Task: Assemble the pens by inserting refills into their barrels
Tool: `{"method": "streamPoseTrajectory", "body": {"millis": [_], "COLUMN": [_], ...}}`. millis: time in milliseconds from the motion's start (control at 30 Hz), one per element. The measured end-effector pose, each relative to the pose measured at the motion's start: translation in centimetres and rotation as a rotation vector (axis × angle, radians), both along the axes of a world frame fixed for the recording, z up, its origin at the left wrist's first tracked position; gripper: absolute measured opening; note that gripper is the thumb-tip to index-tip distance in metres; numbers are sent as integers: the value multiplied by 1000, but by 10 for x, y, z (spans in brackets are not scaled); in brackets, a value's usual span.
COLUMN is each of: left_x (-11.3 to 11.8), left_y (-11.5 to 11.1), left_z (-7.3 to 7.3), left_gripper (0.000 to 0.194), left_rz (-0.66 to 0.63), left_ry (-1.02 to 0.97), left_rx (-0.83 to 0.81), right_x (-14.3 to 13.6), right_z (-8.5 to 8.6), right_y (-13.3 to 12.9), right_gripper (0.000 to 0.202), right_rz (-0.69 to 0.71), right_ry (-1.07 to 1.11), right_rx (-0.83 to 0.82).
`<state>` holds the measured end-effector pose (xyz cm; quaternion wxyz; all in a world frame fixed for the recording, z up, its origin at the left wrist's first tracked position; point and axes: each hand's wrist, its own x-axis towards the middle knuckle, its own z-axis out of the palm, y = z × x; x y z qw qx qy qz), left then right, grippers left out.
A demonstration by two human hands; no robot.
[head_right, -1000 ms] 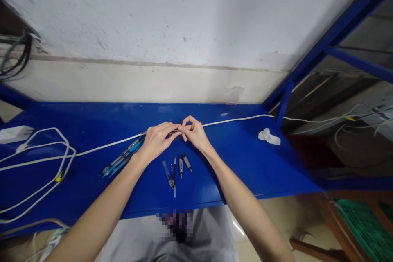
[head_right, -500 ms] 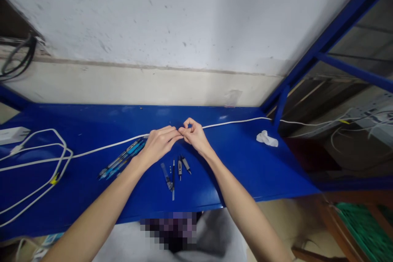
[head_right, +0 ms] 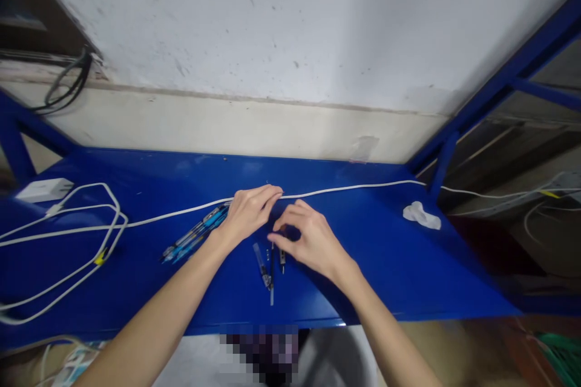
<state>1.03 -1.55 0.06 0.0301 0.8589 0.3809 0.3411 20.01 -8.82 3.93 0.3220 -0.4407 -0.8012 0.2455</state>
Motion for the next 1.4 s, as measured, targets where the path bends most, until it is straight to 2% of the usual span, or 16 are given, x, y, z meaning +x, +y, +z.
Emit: {"method": "streamPoseTrajectory", "body": {"millis": [33,133,200,267,433,567,667,800,900,967,1100,1400], "left_x": [0,2,2,2,2,1,1,0,0,1,3,8], "left_y": [0,0,-1,-2,-2,-1,0,0,0,-1,-1,-1], "left_z": [0,1,2,3,3,1,0,1,2,2,0,0], "left_gripper": [24,24,23,23,24,22,22,22,24,24,24,23], "left_rz": [-6,-18,-20,-19,-15,-19,-2,22,24,21,10,-27], "left_ry": [-6,-11,-6,0,9,15,17,22,34,44,48,70], "left_rx": [-1,-11,-17,-20,-20,-19,-10,-1,5,10,18,0], "right_x": [3,14,18,19,16,18,20,13,-1,-11,-22,-23], "right_z": [0,-3,-5,-7,-11,-9,-8,-13,-23,-31,-43,-47], "right_y": [-6,-19,-24,-25,-24,-21,-12,23,57,72,77,59], "right_gripper": [16,60,77,78,64,61,57,38,50,57,54,42], "right_rz": [40,114,121,114,86,117,78,-182,-369,-444,-530,-356], "right_ry": [-91,-230,-265,-280,-286,-287,-136,381,840,990,1130,1060], "right_rx": [-10,-90,-126,-126,-109,-113,-59,54,-59,-173,-234,-343]}}
